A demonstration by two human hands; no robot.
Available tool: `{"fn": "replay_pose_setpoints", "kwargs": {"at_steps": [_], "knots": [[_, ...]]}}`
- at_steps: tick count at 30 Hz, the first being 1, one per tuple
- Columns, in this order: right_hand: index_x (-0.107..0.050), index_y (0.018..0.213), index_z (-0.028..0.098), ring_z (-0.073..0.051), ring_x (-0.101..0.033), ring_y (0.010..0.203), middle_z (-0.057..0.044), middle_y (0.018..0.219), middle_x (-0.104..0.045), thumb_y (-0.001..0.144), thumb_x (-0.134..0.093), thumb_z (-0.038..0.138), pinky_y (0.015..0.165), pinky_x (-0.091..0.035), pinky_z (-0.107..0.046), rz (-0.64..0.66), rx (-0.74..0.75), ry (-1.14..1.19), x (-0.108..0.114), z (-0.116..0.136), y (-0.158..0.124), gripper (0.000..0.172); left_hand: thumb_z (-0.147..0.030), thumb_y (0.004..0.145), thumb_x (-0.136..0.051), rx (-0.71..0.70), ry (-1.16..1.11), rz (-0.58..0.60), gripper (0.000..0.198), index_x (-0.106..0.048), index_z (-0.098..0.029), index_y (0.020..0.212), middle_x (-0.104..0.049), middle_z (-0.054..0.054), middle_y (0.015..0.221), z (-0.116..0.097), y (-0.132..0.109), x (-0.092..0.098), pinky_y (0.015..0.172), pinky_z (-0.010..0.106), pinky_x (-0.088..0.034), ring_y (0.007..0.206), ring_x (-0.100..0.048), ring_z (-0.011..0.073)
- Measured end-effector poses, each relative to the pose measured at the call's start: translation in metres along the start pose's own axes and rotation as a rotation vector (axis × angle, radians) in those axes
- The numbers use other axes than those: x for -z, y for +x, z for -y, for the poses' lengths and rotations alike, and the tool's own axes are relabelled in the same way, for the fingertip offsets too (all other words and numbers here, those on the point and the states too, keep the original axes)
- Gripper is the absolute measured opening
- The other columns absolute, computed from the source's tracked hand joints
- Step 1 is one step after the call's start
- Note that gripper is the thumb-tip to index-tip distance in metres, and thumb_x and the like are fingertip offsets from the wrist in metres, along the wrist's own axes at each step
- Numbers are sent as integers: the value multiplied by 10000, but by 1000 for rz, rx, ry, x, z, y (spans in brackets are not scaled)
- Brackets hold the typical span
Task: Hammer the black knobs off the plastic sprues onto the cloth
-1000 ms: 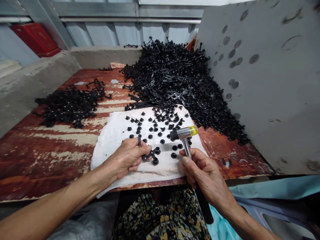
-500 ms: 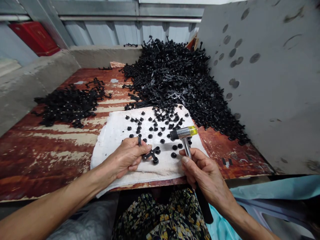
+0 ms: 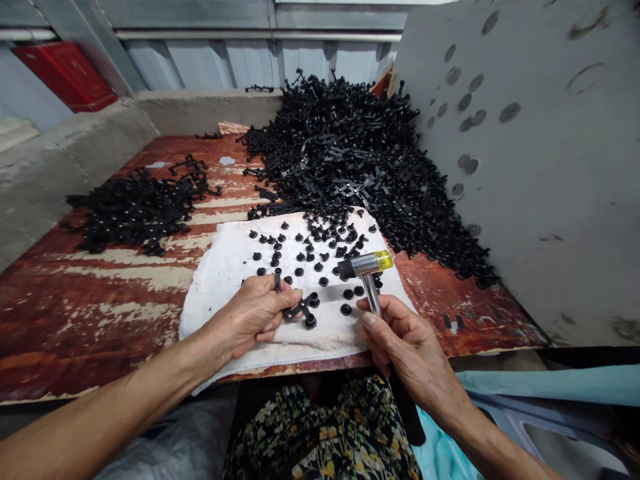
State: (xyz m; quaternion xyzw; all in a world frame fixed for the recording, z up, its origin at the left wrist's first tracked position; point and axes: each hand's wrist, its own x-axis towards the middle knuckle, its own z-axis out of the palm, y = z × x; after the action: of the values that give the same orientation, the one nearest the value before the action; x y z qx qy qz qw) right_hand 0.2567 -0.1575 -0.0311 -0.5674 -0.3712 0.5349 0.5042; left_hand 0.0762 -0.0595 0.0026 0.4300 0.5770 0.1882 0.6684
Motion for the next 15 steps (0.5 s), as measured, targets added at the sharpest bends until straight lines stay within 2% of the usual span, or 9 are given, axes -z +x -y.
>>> {"fn": "replay_pose_setpoints", "kwargs": {"at_steps": [5, 15], "knots": [[-578, 951, 173, -62, -289, 390, 107, 503, -381, 791, -643, 542, 363, -213, -196, 4, -6, 1, 2, -1, 0, 408, -146, 852, -584, 11, -7, -15, 211, -454, -161, 687, -627, 8, 529, 0, 1, 0, 267, 94, -177, 265, -238, -16], [-570, 952, 176, -64, -289, 401, 106, 509, -380, 842, -596, 508, 377, -211, -198, 44, 10, -16, 3, -1, -2, 351, -133, 849, -583, 7, -7, -26, 198, -478, -149, 682, -616, -1, 536, 0, -1, -2, 271, 97, -184, 271, -261, -11]]}}
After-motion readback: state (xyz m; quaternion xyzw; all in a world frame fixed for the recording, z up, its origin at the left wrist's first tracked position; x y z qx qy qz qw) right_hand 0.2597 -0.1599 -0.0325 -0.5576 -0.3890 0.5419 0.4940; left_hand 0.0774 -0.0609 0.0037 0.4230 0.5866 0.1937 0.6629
